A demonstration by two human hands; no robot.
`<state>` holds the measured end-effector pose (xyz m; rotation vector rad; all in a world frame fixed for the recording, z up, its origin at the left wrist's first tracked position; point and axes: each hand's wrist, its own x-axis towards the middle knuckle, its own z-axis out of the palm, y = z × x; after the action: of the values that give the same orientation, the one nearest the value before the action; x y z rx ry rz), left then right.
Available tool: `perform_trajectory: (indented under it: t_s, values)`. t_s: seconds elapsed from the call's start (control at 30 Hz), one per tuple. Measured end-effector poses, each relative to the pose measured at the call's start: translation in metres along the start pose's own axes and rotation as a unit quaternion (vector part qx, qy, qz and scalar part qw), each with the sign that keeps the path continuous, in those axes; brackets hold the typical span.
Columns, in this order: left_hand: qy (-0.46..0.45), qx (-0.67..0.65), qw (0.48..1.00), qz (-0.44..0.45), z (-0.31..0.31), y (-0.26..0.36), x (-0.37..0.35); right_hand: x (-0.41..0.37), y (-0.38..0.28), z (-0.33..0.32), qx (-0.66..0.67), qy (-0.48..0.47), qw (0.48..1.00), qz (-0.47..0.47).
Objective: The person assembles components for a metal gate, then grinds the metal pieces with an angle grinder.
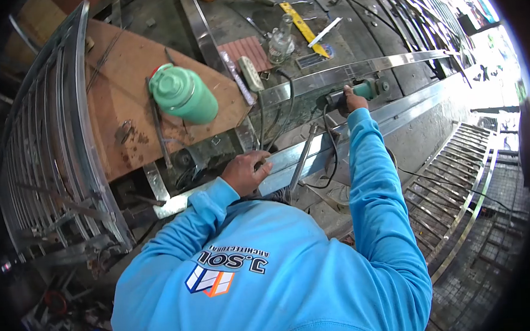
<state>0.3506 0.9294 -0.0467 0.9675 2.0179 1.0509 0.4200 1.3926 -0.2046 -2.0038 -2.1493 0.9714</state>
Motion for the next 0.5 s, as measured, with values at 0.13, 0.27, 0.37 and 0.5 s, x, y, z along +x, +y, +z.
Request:
perform_trajectory:
  t_s: [0.13, 0.27, 0.37, 0.5]
  values:
    - [0.060, 0.018, 0.998, -0.018, -0.009, -0.017, -0.018, -0.021, -0.013, -0.014, 0.005, -0.056, 0.998, -0.007]
    - [0.135, 0.042, 0.987, -0.081, -0.040, -0.034, -0.042, 0.040, 0.014, 0.009, 0.051, -0.056, 0.997, -0.019]
    - [0.190, 0.140, 0.957, -0.171, -0.072, -0.038, -0.059, -0.021, -0.017, -0.024, 0.147, -0.099, 0.984, 0.025]
    - [0.307, 0.178, 0.928, -0.111, -0.103, -0.063, -0.079, -0.033, -0.009, -0.047, 0.202, -0.111, 0.973, 0.024]
